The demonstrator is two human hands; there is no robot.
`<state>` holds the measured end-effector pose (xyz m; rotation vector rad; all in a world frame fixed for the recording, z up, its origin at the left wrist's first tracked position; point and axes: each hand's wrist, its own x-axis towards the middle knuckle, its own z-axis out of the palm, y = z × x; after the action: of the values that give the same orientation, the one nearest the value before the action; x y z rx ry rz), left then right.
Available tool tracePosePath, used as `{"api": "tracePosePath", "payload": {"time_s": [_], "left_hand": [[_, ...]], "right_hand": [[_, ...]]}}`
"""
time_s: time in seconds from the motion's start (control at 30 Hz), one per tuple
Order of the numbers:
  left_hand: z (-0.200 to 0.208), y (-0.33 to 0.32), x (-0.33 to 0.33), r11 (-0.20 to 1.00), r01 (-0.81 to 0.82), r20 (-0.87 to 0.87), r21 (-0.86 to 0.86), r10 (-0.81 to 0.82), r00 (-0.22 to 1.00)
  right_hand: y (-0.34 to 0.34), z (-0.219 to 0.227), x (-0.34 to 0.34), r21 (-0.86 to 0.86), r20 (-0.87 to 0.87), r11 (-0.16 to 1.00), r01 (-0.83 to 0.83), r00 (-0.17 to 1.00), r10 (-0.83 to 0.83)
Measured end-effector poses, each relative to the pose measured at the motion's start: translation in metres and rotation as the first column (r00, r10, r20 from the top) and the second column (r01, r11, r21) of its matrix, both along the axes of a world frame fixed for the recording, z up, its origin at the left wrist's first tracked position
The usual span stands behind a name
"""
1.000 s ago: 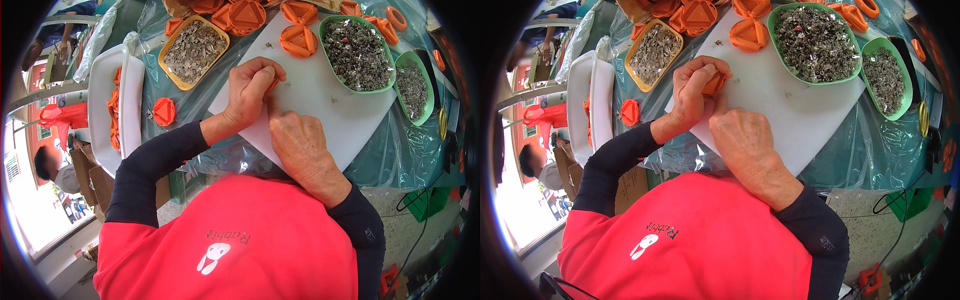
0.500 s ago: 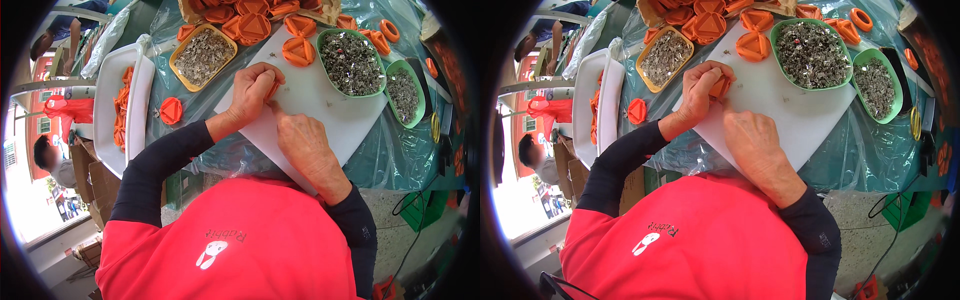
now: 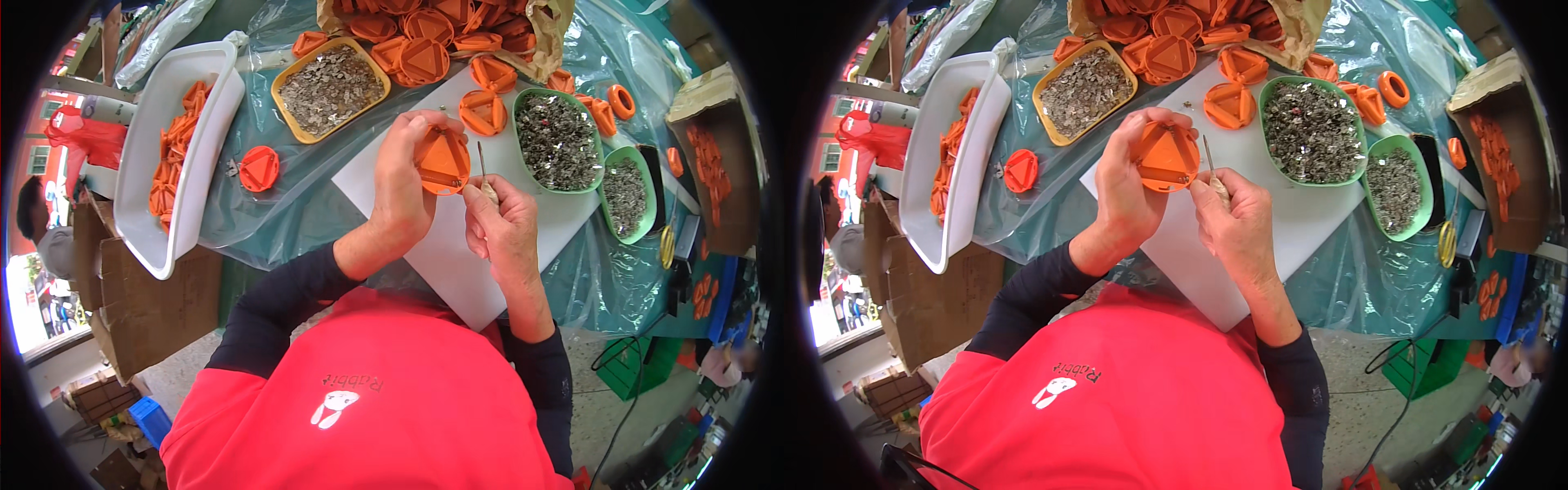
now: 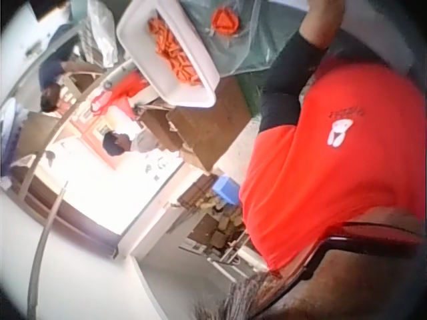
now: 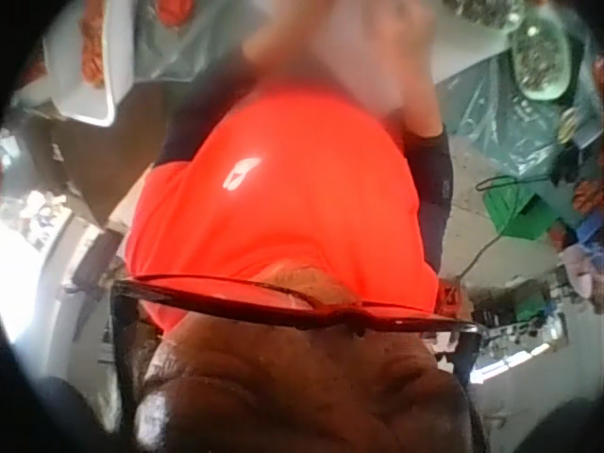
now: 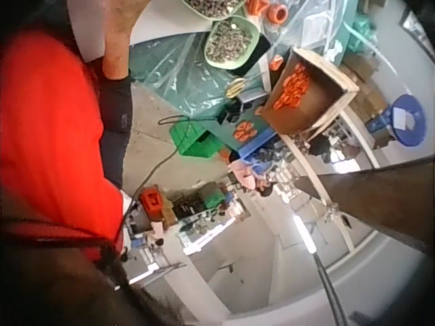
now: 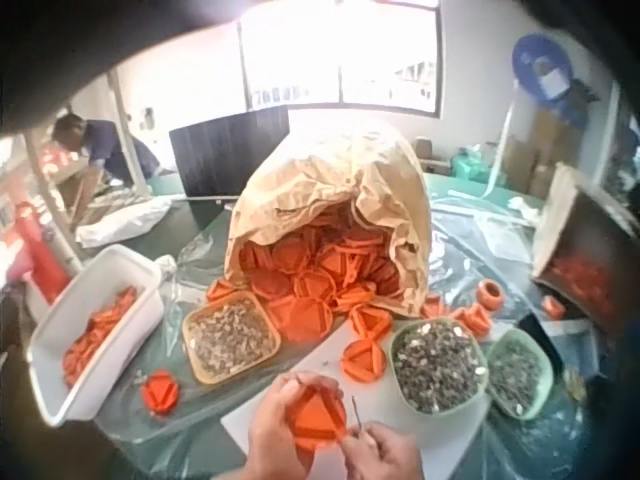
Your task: The person assembles plastic triangular housings by fitting components together by hand and securing parts inside using a small metal tool.
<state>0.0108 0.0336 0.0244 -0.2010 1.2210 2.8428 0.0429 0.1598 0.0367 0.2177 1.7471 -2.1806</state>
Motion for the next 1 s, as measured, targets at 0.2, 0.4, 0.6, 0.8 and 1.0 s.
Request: {"api": "tracePosePath", "payload": {"time_s": [0.2, 0.4, 0.6, 0.8, 1.0], "left_hand": [[0.004, 0.005, 0.015, 0.968, -0.159, -0.169, -0.194, 0.127, 0.977], [-0.002, -0.006, 0.019, 0.851, -0.298, -0.33, -0.432, 0.158, 0.931], [-0.008, -0.02, 0.011, 0.678, -0.432, -0.511, -0.595, 0.097, 0.854], [-0.008, -0.031, 0.003, 0.614, -0.503, -0.578, -0.609, 0.091, 0.811], [-0.008, -0.04, 0.003, 0.538, -0.535, -0.621, -0.652, 0.027, 0.783]], "right_hand": [[0.007, 0.014, -0.011, -0.127, -0.013, 0.991, 0.036, 0.999, -0.038], [0.0, 0.02, -0.021, -0.135, -0.028, 0.991, 0.001, 1.0, -0.004], [-0.011, 0.019, -0.029, -0.138, 0.011, 0.99, -0.005, 1.0, 0.007], [-0.021, 0.023, -0.038, -0.12, 0.036, 0.993, -0.024, 0.999, 0.028], [-0.028, 0.029, -0.043, -0.086, 0.042, 0.996, -0.013, 0.999, 0.017]]}}
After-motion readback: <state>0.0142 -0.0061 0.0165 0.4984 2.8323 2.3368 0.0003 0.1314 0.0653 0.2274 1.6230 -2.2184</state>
